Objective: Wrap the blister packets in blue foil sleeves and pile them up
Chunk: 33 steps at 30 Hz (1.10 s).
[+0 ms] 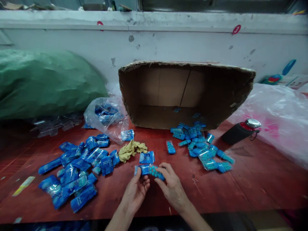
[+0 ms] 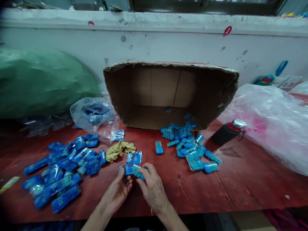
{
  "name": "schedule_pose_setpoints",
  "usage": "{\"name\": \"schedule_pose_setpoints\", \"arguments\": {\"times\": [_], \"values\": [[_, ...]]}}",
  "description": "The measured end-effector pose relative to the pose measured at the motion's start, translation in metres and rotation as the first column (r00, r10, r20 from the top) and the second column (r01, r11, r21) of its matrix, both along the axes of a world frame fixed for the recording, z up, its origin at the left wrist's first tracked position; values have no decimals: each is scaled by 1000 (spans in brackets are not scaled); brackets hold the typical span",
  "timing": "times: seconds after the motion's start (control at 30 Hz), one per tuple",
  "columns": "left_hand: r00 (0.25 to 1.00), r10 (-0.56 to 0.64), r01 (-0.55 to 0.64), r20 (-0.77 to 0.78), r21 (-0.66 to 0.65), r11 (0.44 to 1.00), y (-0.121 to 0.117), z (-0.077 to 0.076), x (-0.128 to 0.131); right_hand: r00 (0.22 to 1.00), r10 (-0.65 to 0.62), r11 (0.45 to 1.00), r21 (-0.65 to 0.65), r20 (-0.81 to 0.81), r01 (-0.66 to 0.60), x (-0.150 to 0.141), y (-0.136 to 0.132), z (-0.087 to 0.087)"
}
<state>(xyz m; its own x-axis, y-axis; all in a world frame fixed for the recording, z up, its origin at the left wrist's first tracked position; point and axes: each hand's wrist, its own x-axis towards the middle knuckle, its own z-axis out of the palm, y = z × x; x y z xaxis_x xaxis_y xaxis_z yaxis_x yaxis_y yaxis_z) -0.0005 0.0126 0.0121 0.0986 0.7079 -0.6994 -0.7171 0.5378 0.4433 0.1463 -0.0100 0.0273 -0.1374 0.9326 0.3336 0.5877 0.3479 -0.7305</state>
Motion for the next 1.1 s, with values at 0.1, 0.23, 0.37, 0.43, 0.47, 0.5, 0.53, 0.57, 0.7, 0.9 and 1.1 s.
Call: {"name": "schedule_pose_setpoints", "arguments": {"times": [0.1, 0.23, 0.37, 0.43, 0.47, 0.5, 0.53, 0.57, 0.7, 0.9, 1.1], "values": [[1000, -7, 7, -24, 28, 1000, 0, -1, -1, 998, 9, 1000, -29, -57, -11, 1, -1, -1], [998, -16, 22, -65, 98, 995, 0, -1, -3, 990, 65, 995, -62, -127, -73, 3, -2, -2], [992, -44, 63, -121, 154, 986, -1, -1, -4, 976, 69, 992, -94, -207, -90, 3, 0, 0], [987, -51, 78, -150, 183, 980, -2, -1, -5, 958, 27, 988, -139, -286, -69, 3, 1, 1], [986, -51, 81, -159, 192, 978, -2, -1, -5, 944, 0, 986, -159, -330, -55, 3, 2, 2], [985, -49, 81, -163, 195, 977, -2, -1, -6, 931, -22, 984, -175, -365, -45, 3, 2, 2], [985, -48, 80, -164, 191, 978, -2, -1, -6, 921, -36, 981, -188, -388, -41, 2, 2, 2], [986, -48, 78, -163, 184, 980, -2, -1, -7, 916, -42, 979, -199, -400, -42, 2, 1, 2], [985, -61, 91, -159, 185, 978, -2, -4, -8, 906, -45, 971, -230, -421, -58, 2, 0, 1], [978, -108, 148, -178, 233, 961, -3, -5, -9, 818, -120, 956, -287, -563, -57, 3, 1, -10], [981, -114, 145, -157, 198, 969, -3, -4, -9, 833, -90, 965, -254, -545, -62, 1, -4, -13]]}}
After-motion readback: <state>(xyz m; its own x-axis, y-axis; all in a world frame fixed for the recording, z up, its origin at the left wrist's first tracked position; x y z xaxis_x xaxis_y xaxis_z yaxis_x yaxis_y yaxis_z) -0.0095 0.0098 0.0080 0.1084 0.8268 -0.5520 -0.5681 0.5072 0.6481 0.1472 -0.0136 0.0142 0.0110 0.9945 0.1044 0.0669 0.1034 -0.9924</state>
